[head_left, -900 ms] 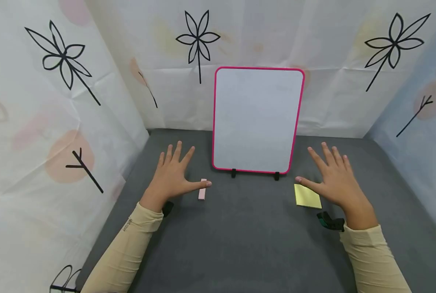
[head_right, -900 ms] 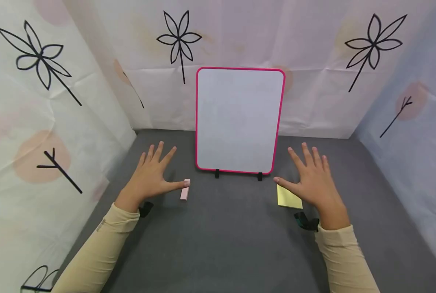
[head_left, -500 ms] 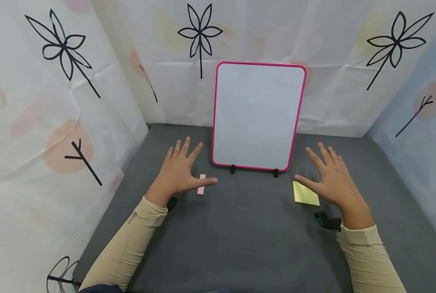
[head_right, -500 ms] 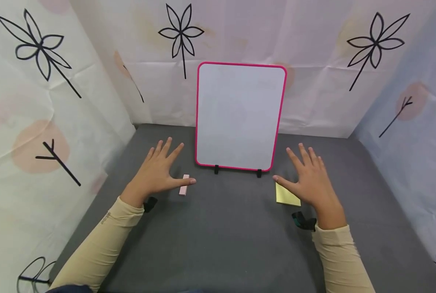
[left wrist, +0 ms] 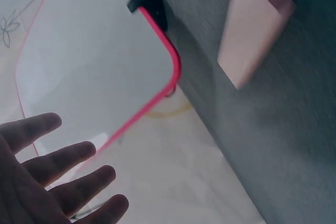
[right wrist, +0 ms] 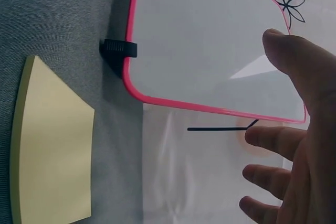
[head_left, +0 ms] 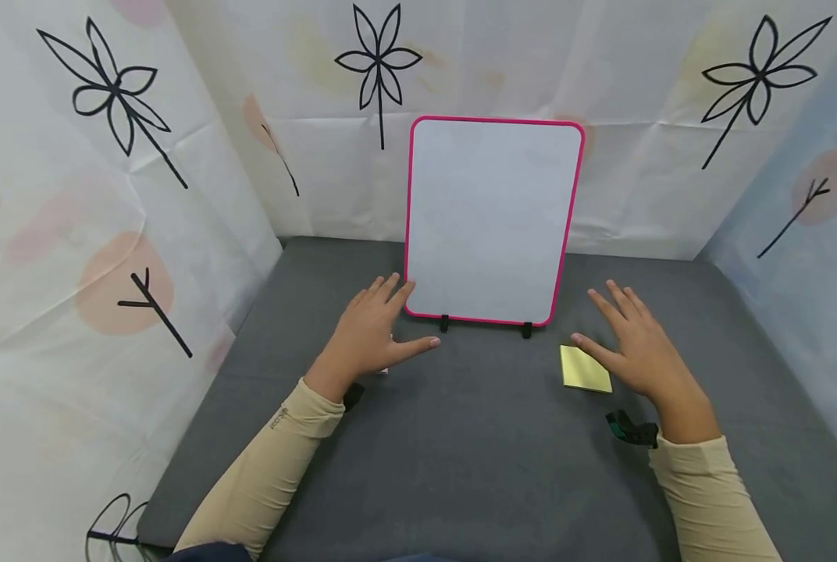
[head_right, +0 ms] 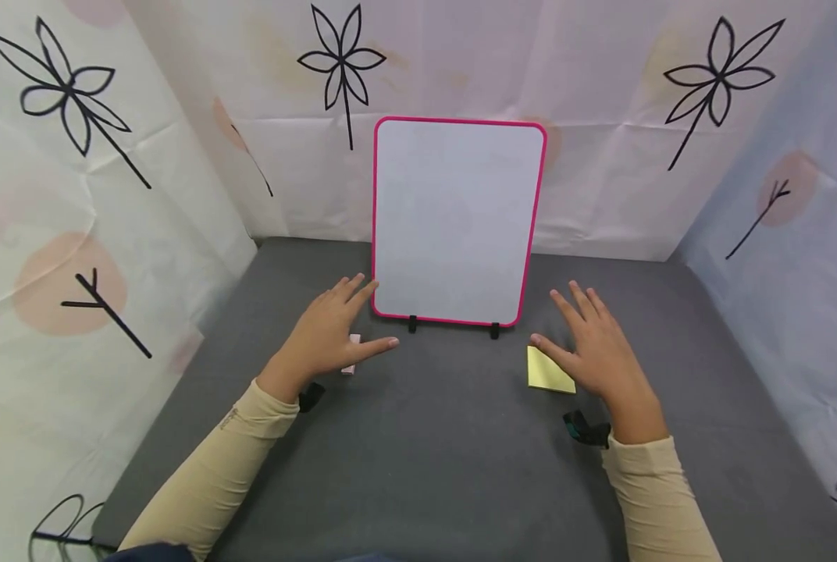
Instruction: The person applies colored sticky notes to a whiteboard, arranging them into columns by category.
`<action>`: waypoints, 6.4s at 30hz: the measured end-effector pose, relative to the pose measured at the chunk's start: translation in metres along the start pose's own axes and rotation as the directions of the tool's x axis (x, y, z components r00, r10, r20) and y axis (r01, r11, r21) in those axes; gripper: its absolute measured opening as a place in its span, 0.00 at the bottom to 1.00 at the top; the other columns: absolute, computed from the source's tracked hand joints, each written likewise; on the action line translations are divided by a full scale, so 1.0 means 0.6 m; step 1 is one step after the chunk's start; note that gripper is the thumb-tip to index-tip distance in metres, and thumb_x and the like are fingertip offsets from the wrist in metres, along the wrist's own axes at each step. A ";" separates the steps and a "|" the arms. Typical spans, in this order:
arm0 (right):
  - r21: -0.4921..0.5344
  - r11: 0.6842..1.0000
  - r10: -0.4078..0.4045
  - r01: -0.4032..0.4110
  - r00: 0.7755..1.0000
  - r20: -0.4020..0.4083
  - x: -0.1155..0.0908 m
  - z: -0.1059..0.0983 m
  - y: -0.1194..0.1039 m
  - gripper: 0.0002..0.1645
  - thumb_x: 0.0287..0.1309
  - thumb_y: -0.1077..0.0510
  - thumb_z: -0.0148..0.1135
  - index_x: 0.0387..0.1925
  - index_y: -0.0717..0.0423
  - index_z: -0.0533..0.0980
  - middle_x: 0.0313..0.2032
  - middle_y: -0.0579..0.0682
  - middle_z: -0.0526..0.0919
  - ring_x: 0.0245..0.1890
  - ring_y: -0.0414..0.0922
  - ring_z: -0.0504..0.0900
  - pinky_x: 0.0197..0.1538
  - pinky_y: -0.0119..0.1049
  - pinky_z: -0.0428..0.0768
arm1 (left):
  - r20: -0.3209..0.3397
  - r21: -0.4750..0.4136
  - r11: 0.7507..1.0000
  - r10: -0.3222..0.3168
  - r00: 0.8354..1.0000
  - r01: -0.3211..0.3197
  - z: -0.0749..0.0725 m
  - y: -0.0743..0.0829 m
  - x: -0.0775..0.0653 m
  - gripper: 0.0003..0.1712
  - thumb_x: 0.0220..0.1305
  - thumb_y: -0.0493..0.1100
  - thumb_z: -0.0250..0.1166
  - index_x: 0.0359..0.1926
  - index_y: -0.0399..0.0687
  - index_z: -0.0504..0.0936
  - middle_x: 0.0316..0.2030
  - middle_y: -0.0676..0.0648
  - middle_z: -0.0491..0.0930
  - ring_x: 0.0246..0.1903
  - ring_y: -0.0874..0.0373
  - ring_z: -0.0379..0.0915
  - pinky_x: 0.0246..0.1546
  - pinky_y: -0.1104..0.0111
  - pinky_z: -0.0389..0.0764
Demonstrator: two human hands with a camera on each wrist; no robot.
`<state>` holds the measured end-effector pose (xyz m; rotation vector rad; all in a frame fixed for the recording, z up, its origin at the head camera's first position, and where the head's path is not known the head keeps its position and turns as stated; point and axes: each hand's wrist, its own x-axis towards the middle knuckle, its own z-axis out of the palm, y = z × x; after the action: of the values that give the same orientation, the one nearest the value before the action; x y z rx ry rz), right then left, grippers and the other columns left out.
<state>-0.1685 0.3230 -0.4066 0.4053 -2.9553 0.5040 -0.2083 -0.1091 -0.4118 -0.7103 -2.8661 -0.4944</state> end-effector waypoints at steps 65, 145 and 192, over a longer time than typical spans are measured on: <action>0.112 0.992 -0.077 0.062 0.988 0.134 -0.040 0.045 0.062 0.32 0.62 0.56 0.77 0.61 0.73 0.79 0.65 0.76 0.76 0.65 0.75 0.76 0.63 0.71 0.75 | 0.295 -0.030 0.933 0.352 0.888 -0.359 0.212 0.330 0.155 0.39 0.76 0.60 0.63 0.80 0.50 0.68 0.79 0.45 0.66 0.77 0.56 0.66 0.73 0.66 0.72; 0.115 0.993 -0.013 -0.001 0.993 0.121 -0.046 0.062 0.064 0.20 0.58 0.55 0.80 0.49 0.63 0.89 0.61 0.69 0.83 0.62 0.71 0.81 0.62 0.67 0.78 | 0.376 -0.123 0.971 0.238 0.895 -0.206 0.221 0.342 0.147 0.26 0.70 0.57 0.70 0.63 0.52 0.85 0.72 0.52 0.76 0.57 0.64 0.77 0.49 0.75 0.76; 0.182 0.983 0.011 -0.022 0.998 0.060 -0.048 0.060 0.064 0.17 0.72 0.58 0.67 0.57 0.64 0.84 0.56 0.65 0.87 0.58 0.67 0.84 0.59 0.66 0.80 | 0.253 -0.155 0.922 0.384 0.888 -0.354 0.202 0.322 0.153 0.14 0.75 0.54 0.68 0.50 0.52 0.90 0.47 0.54 0.85 0.37 0.66 0.75 0.39 0.75 0.77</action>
<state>-0.1539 0.3524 -0.4570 0.4210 -2.9809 0.7824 -0.2045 0.1337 -0.4510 -1.4159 -2.8540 -0.5256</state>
